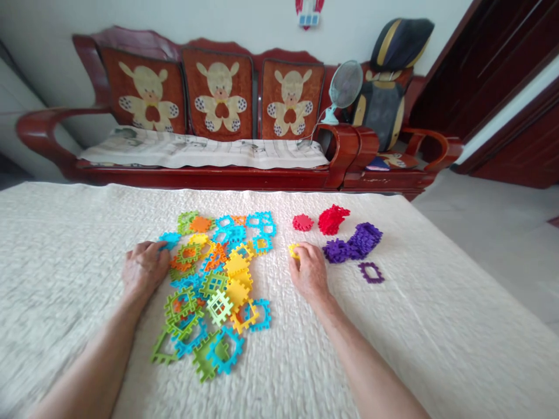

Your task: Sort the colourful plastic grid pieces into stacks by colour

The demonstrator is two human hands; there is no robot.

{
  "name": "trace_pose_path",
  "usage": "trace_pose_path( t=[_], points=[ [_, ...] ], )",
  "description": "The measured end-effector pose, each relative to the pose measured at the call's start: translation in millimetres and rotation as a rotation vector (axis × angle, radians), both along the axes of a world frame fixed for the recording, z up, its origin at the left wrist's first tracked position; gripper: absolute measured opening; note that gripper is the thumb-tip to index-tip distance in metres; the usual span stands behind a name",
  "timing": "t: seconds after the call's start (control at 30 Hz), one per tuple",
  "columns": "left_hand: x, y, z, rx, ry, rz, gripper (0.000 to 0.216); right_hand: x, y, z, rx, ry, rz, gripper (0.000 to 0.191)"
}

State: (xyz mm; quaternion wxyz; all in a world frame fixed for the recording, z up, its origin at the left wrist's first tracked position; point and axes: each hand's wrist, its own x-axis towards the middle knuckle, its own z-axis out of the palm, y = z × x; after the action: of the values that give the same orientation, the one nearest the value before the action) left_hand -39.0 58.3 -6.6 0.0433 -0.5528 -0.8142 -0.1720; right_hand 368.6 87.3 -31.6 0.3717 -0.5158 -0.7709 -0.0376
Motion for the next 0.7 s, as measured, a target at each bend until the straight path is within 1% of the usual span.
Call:
trace_pose_path(
  t=[0.27, 0.43, 0.7],
  points=[
    [2.3, -1.0, 1.2, 0.012, -0.064, 0.028, 0.045, 5.6, 10.5, -4.5, 0.027, 0.112, 0.023, 0.014],
    [5.9, -1.8, 4.9, 0.010, -0.058, 0.043, 0.045, 4.8, 12.5, -4.2, 0.021, 0.130, 0.060, 0.014],
    [2.0, -2.1, 1.4, -0.008, -0.059, 0.038, 0.044, 5.3, 11.4, -4.4, 0.006, 0.163, 0.005, 0.015]
  ],
)
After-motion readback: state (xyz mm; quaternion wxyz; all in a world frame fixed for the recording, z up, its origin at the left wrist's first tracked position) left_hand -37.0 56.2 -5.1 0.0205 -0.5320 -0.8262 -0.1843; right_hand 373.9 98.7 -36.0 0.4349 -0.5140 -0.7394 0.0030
